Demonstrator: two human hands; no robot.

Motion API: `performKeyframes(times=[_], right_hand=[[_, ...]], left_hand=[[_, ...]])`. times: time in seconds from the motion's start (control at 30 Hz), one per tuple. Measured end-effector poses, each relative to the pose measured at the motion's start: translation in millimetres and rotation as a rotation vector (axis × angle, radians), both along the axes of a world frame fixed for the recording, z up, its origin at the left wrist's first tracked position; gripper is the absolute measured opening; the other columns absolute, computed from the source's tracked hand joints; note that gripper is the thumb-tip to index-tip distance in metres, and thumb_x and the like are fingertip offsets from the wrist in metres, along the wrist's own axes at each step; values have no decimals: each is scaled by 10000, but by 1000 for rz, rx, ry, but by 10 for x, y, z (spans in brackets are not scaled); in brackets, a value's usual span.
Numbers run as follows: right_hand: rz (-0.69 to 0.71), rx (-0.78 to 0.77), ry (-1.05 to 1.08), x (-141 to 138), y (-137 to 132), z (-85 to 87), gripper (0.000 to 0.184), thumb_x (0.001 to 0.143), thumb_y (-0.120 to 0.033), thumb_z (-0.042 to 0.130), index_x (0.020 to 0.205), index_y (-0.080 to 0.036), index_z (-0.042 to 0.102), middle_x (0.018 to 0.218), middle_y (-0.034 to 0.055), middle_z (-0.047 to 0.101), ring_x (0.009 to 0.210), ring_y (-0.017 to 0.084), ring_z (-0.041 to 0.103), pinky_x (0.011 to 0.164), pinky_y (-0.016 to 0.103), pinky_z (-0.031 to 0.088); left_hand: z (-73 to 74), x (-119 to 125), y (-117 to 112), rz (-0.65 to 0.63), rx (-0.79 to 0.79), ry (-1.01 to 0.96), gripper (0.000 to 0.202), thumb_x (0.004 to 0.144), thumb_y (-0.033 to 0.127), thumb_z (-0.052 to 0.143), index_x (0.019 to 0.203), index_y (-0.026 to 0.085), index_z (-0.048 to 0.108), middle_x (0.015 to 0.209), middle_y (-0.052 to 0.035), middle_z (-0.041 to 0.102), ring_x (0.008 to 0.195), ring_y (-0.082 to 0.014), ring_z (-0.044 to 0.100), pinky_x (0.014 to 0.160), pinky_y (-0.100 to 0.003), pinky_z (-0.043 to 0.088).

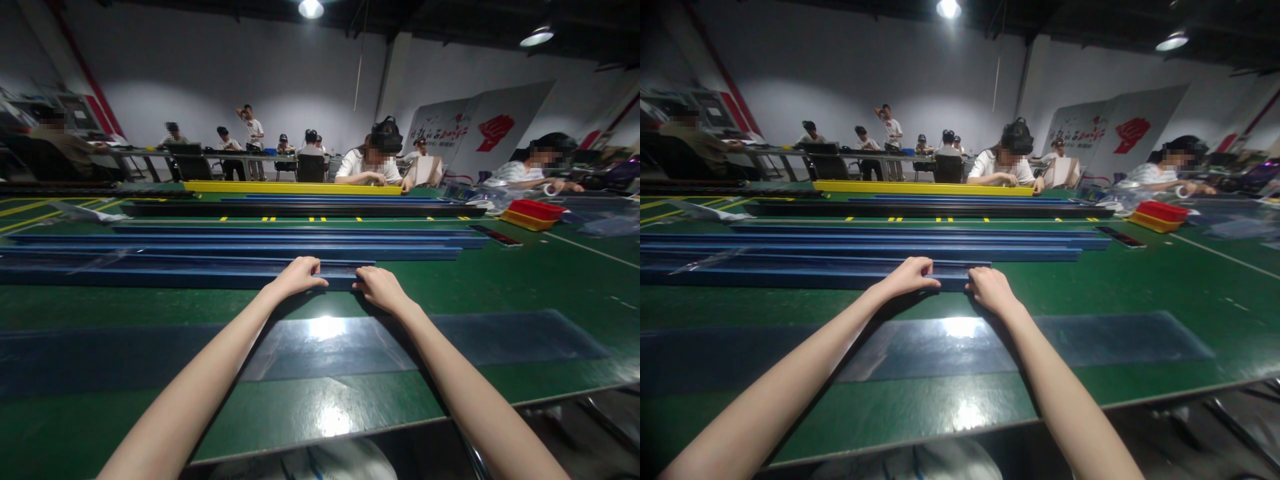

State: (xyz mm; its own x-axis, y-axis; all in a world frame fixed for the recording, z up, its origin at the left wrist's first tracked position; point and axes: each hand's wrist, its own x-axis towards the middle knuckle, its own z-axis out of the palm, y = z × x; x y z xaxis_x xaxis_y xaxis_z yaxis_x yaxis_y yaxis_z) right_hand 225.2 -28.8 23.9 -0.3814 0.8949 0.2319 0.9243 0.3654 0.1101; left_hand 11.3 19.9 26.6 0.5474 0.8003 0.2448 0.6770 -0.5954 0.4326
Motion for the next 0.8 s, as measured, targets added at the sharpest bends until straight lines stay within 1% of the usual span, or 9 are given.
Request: performKeyframes(times=[0.27,0.33,0.47,0.57,0.67,0.8], right_hand=[[23,10,30,19,4,-13,80,823,-251,511,803,-184,551,882,61,620,832,187,564,648,259,339],[39,34,68,35,15,-27,70,805,-255,542,803,-186,543,892,61,605,845,188,544,670,259,346],[63,71,168,66,45,-50,139,753,-264,612,802,-182,510,846,59,576,820,192,498,687,269,359],[94,80,222,81,64,-61,163,737,-248,623,798,-183,486,820,55,554,789,192,473,681,279,364],[113,65,251,88,81,-71,170,731,-233,619,800,-186,472,813,50,545,780,190,463,676,282,363],[110,31,236,85,98,-65,154,735,-236,600,798,-184,469,825,54,549,792,188,458,685,279,357]], left_hand=[[11,8,-17,1,7,36,301,656,384,658,608,172,450,607,35,497,573,-117,444,524,-221,262],[14,9,-23,3,4,45,297,657,382,654,612,173,448,610,34,497,574,-118,442,524,-221,261],[16,4,-25,-3,5,49,296,662,385,646,616,175,442,619,31,496,580,-120,441,527,-222,262],[13,1,-21,-1,6,53,300,663,393,642,620,177,439,628,28,500,587,-125,445,527,-224,264],[8,2,-17,1,3,58,308,663,401,641,618,179,432,629,26,504,589,-128,449,527,-225,265],[4,-1,-15,-4,9,58,311,666,407,638,621,180,430,635,26,507,592,-129,452,529,-226,269]])
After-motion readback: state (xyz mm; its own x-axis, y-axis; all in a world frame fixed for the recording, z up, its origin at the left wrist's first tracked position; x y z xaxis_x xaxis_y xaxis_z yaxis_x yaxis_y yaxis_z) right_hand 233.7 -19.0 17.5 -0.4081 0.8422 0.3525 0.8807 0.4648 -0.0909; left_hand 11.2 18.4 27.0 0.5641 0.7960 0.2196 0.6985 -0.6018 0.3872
